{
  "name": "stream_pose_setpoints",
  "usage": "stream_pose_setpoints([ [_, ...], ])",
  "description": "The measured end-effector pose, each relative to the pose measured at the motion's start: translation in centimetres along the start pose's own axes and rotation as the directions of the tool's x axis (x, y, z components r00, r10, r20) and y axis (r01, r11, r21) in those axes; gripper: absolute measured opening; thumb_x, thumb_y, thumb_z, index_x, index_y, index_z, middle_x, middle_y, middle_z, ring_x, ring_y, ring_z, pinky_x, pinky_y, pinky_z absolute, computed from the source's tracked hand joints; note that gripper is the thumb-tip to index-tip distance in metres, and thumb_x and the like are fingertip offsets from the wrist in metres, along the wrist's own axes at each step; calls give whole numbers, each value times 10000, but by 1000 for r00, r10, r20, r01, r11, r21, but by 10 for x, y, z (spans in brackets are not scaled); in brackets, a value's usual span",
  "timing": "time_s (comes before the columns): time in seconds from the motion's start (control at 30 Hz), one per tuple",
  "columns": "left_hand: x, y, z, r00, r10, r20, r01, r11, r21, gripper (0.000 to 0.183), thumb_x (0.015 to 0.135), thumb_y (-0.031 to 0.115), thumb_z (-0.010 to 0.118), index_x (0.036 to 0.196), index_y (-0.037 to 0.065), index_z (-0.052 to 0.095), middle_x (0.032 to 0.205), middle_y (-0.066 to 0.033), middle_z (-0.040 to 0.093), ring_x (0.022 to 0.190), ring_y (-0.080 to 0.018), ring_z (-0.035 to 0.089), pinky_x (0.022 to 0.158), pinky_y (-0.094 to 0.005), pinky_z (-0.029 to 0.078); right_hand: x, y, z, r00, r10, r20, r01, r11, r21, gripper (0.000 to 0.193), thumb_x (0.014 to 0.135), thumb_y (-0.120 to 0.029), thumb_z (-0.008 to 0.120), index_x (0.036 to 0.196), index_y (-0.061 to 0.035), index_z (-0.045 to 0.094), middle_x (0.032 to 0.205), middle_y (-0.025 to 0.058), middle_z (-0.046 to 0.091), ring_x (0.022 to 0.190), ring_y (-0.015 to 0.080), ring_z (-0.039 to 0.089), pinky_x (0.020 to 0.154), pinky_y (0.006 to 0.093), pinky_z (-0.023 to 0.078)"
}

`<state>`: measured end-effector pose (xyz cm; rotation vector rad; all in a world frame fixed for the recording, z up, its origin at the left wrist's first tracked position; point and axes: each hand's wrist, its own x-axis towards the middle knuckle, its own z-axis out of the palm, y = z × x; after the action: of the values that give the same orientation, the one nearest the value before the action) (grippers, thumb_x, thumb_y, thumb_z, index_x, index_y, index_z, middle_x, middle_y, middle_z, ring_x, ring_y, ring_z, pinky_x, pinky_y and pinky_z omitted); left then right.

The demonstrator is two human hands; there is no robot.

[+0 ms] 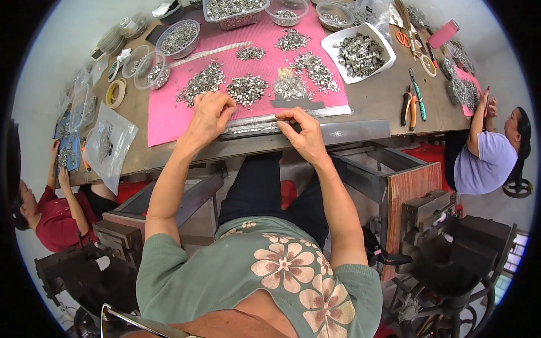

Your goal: The person places small metal pieces into a metal fixture by hand, presses the fixture using a manual press machine, and loads more metal pieces into the fixture.

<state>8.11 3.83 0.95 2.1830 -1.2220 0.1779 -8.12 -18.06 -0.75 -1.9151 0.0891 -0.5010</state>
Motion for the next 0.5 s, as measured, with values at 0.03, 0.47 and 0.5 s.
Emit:
stream_pose_setpoints([
  [0.03,-5,1,3,1000,17,24,-18,1000,18,55,891,125,708,910,93,668,856,-37,619,898,-246,571,924,-417,350,1,0,0,999,44,13,-44,999,17,122,911,-29,711,1027,8,700,928,19,653,847,105,587,782,252,475],
  [0.47,-13,34,3,1000,2,6,-1,987,-160,80,902,45,675,973,64,645,871,-66,624,873,-262,584,855,-397,407,-5,9,-1,997,72,10,-73,993,90,118,968,-58,674,1060,13,697,967,4,667,871,77,592,790,241,478],
  [0.5,-15,44,3,1000,-14,8,16,976,-216,85,903,33,666,978,59,635,873,-76,624,878,-270,585,837,-395,420,-5,9,-1,997,77,8,-77,992,97,118,973,-61,669,1061,13,697,969,4,670,872,75,592,789,238,476],
])
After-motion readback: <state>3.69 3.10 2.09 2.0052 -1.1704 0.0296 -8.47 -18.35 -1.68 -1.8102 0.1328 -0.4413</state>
